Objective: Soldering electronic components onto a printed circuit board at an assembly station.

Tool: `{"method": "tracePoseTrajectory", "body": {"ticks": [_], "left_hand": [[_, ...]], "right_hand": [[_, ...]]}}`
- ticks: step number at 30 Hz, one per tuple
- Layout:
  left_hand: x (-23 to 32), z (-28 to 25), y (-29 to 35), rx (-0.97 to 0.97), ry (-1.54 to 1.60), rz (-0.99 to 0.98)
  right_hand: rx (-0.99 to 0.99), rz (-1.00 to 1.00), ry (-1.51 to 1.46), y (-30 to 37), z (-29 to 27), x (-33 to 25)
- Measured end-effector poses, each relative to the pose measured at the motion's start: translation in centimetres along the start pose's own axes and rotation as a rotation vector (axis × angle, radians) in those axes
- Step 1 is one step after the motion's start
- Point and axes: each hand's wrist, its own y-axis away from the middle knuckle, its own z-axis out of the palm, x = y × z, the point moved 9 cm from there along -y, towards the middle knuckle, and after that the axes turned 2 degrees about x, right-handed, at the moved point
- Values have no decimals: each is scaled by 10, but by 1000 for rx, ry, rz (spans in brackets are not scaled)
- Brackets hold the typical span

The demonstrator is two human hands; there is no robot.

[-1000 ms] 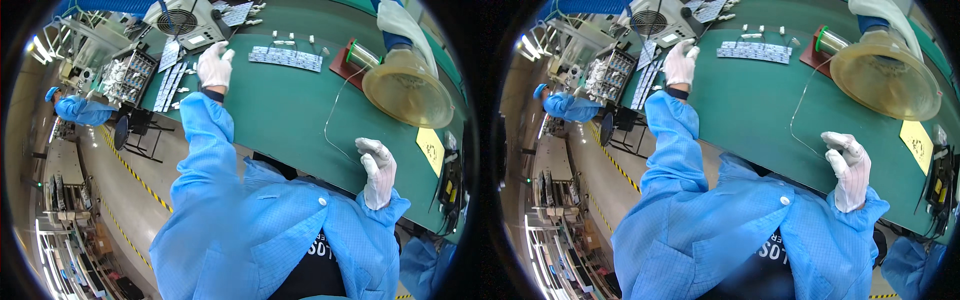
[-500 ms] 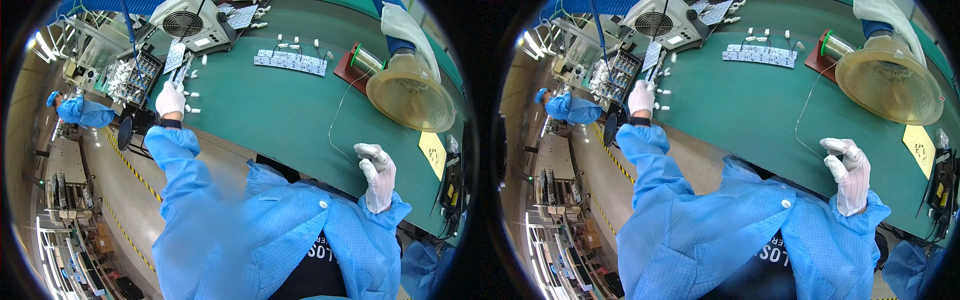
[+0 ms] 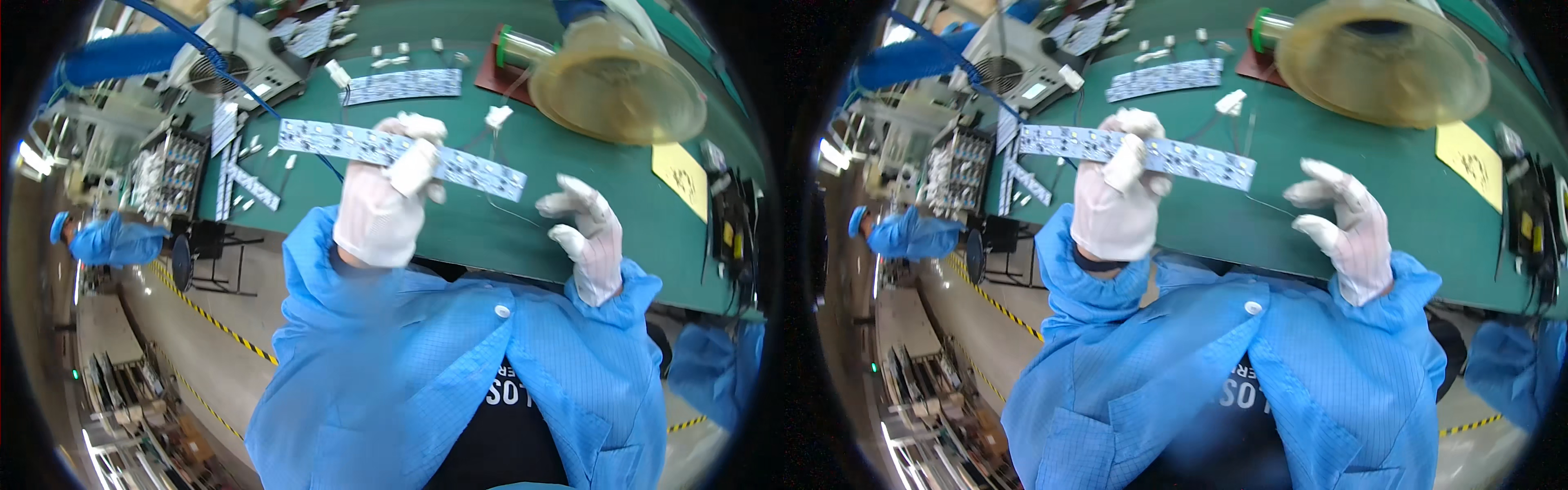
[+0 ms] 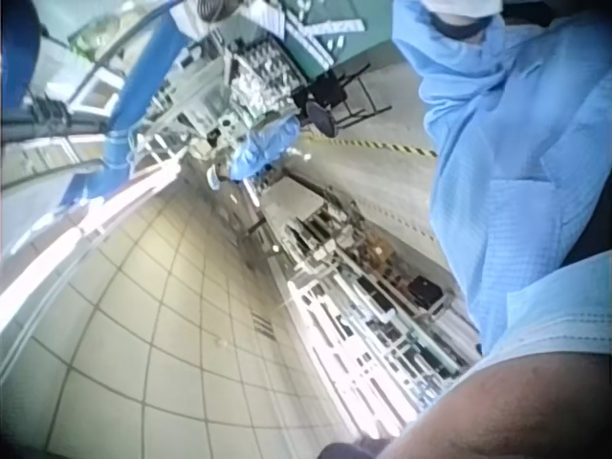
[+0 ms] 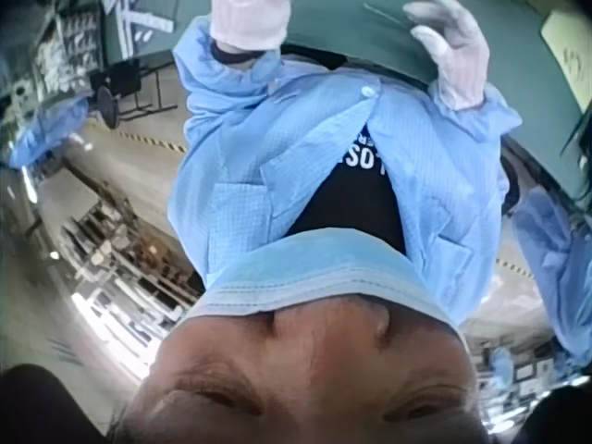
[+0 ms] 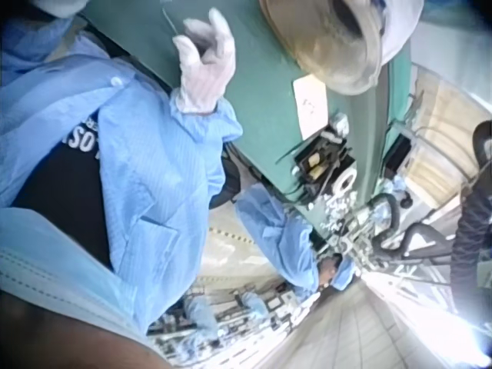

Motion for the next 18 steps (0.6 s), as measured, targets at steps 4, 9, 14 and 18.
{"method": "tracePoseTrajectory", "body": {"ticks": [4,9,14,18], "left_hand": [[-16,57,13,-143,50,-23],[-42,80,24,-222,99,-245],[-45,84,30,-117,819,-392],[-43,74,33,-32,819,-350]], "right_hand": [[-22,-254,52,5,-5,-15],[-56,-305,189,6,-8,-20],[-2,-267,74,4,-12,-19],[-24,-302,8,5,-9,-21]]}}
